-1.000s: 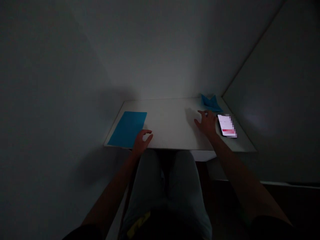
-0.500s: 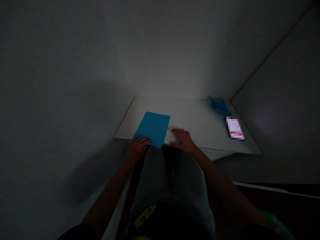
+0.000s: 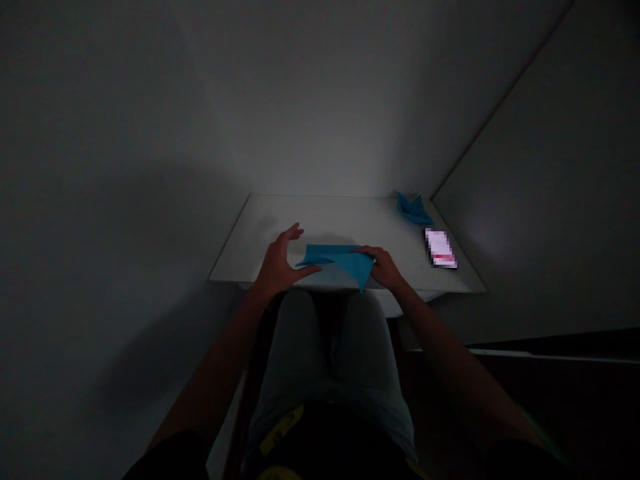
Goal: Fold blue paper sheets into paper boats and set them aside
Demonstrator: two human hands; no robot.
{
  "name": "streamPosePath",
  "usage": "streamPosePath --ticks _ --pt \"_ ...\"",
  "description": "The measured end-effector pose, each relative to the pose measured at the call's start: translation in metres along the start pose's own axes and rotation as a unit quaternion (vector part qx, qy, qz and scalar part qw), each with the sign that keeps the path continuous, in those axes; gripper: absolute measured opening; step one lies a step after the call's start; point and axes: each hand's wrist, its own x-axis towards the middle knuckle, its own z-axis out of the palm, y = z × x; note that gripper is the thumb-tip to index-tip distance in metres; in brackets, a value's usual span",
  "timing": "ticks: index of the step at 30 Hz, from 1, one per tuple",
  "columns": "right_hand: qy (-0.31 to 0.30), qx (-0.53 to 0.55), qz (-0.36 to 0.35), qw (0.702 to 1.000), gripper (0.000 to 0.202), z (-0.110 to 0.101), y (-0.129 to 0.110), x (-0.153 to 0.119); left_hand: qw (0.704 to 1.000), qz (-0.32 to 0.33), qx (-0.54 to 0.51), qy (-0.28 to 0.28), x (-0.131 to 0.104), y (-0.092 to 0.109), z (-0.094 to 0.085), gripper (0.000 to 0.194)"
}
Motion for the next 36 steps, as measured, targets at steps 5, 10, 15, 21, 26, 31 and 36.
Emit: streamPosePath --ticks 5,10,15,21,26,31,36 --pt "0.061 0.114 0.064 0.990 0.035 -0.038 -0.024 0.027 0.977 -0.097 -0.189 -0.016 0.019 -0.026 0.016 0.070" --pt "0.062 0.171 0.147 0.972 0.057 -0.047 -0.022 0.040 0.946 -0.167 -0.279 -0.010 0.038 -0.040 0.055 0.050" --pt "0.016 0.254 0.179 0.950 0.066 -0.023 0.014 0.016 0.932 -0.249 -0.261 -0.014 0.024 -0.064 0.093 0.048" --pt "0.044 0.258 0.196 0.945 0.060 0.011 0.059 -0.017 0.940 -0.242 -0.240 -0.034 0.001 -0.090 0.117 0.044" --pt "0.062 0.225 0.167 0.958 0.056 0.016 0.076 -0.023 0.941 -0.218 -0.255 -0.036 0.000 -0.098 0.115 0.038" --pt "0.071 0.206 0.130 0.967 0.042 0.010 0.080 -0.024 0.933 -0.233 -0.272 -0.040 0.002 -0.102 0.110 0.029" --pt "0.087 0.178 0.107 0.974 0.029 0.010 0.085 -0.025 0.930 -0.246 -0.271 -0.033 0.004 -0.100 0.106 0.022"
